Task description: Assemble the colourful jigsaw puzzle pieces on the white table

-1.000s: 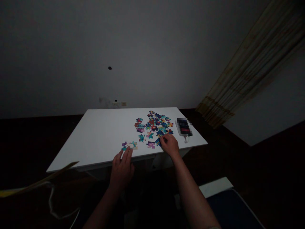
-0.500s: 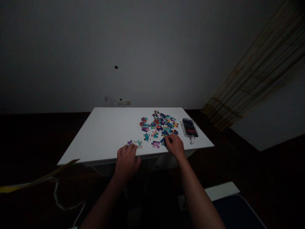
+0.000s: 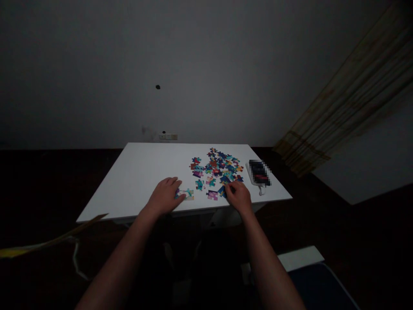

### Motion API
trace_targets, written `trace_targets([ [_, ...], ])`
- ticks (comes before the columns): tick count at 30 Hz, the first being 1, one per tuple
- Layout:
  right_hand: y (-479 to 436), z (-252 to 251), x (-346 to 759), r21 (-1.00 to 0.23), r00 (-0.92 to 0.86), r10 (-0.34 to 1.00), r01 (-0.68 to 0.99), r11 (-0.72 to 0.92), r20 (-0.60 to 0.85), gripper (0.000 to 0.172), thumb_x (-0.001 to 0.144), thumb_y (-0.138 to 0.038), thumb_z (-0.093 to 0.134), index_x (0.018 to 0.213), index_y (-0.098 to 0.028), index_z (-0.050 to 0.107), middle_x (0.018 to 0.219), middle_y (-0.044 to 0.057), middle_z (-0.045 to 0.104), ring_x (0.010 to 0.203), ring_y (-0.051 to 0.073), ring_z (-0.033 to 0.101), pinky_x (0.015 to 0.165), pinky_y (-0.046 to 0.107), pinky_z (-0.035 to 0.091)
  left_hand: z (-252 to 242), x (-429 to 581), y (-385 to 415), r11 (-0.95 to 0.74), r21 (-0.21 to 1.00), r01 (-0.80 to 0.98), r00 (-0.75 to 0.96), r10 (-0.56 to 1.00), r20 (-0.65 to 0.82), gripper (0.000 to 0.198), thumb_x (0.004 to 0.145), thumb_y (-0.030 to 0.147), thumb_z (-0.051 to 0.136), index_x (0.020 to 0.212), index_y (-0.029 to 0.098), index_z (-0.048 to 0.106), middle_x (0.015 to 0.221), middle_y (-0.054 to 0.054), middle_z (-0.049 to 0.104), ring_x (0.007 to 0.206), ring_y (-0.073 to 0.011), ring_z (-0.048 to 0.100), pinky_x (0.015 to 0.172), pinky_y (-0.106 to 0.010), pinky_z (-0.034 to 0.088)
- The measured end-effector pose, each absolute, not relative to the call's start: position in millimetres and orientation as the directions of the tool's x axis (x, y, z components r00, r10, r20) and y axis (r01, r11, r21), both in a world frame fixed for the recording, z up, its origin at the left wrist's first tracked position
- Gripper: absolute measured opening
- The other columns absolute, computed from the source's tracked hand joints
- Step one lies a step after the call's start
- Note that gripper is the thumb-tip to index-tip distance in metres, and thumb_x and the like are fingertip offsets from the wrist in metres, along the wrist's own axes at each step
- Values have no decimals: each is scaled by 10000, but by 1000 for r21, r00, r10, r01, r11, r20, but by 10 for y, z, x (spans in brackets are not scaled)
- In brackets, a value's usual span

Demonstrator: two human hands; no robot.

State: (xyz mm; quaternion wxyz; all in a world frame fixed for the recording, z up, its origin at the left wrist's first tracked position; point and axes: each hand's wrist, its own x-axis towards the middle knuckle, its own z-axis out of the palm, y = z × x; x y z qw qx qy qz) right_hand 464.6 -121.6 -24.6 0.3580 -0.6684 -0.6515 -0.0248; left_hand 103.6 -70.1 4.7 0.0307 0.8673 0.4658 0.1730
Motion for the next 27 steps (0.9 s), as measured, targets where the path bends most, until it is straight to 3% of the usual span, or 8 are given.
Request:
trace_targets([
  [5, -1131, -147, 4560, -464, 133, 863, 877, 128, 488, 242, 1028, -351, 584, 1069, -236, 792, 1094, 109, 807, 1055, 306, 693, 1007, 427, 508, 22, 986, -593, -573, 265, 775, 500, 814, 297, 509, 1026, 486, 648, 1430, 185, 720, 1534, -175, 664, 1418, -374, 579, 1215, -543, 477],
  [10, -689, 55, 4203, -414, 4, 910, 891, 185, 415, 330, 1027, -285, 606, 1298, -223, 783, 1226, 115, 806, 1161, 327, 669, 1024, 424, 492, 6, 1002, -618, -565, 309, 765, 482, 821, 308, 464, 1035, 445, 638, 1389, 164, 742, 1520, -169, 677, 1400, -370, 580, 1213, -542, 481],
  [14, -245, 149, 3876, -371, -33, 937, 913, 170, 347, 437, 1024, -249, 656, 1448, -175, 728, 1368, 176, 768, 1281, 362, 634, 1081, 452, 475, 7, 989, -624, -540, 376, 753, 443, 838, 317, 388, 1024, 395, 645, 1314, 173, 776, 1476, -162, 708, 1392, -353, 604, 1212, -533, 492],
  [18, -16, 143, 3707, -309, -51, 966, 942, 131, 254, 419, 971, -237, 742, 1385, -180, 766, 1280, 193, 792, 1309, 401, 611, 1090, 496, 480, 28, 971, -640, -546, 424, 722, 436, 836, 333, 327, 955, 363, 712, 1215, 190, 807, 1421, -168, 735, 1372, -361, 628, 1197, -547, 511],
  [21, 15, 121, 3695, -294, -39, 962, 948, 121, 270, 363, 948, -255, 771, 1304, -186, 792, 1247, 188, 786, 1270, 390, 626, 1093, 492, 484, 28, 965, -640, -575, 444, 687, 460, 817, 347, 289, 918, 370, 753, 1156, 219, 816, 1402, -153, 745, 1348, -365, 642, 1180, -549, 526],
  [24, -22, 120, 3724, -397, -8, 948, 907, 140, 317, 352, 918, -210, 755, 1268, -190, 782, 1213, 166, 778, 1185, 346, 662, 1072, 477, 507, 6, 969, -626, -582, 460, 670, 458, 812, 362, 249, 901, 365, 770, 1108, 233, 816, 1382, -140, 754, 1328, -371, 648, 1163, -553, 531],
  [27, -119, 131, 3714, -618, -15, 939, 749, 238, 344, 282, 915, -203, 697, 1184, -218, 778, 1083, 104, 779, 1014, 279, 702, 979, 442, 555, -22, 964, -602, -574, 501, 648, 437, 819, 372, 262, 912, 336, 739, 1140, 224, 802, 1319, -139, 775, 1290, -368, 661, 1152, -549, 531],
])
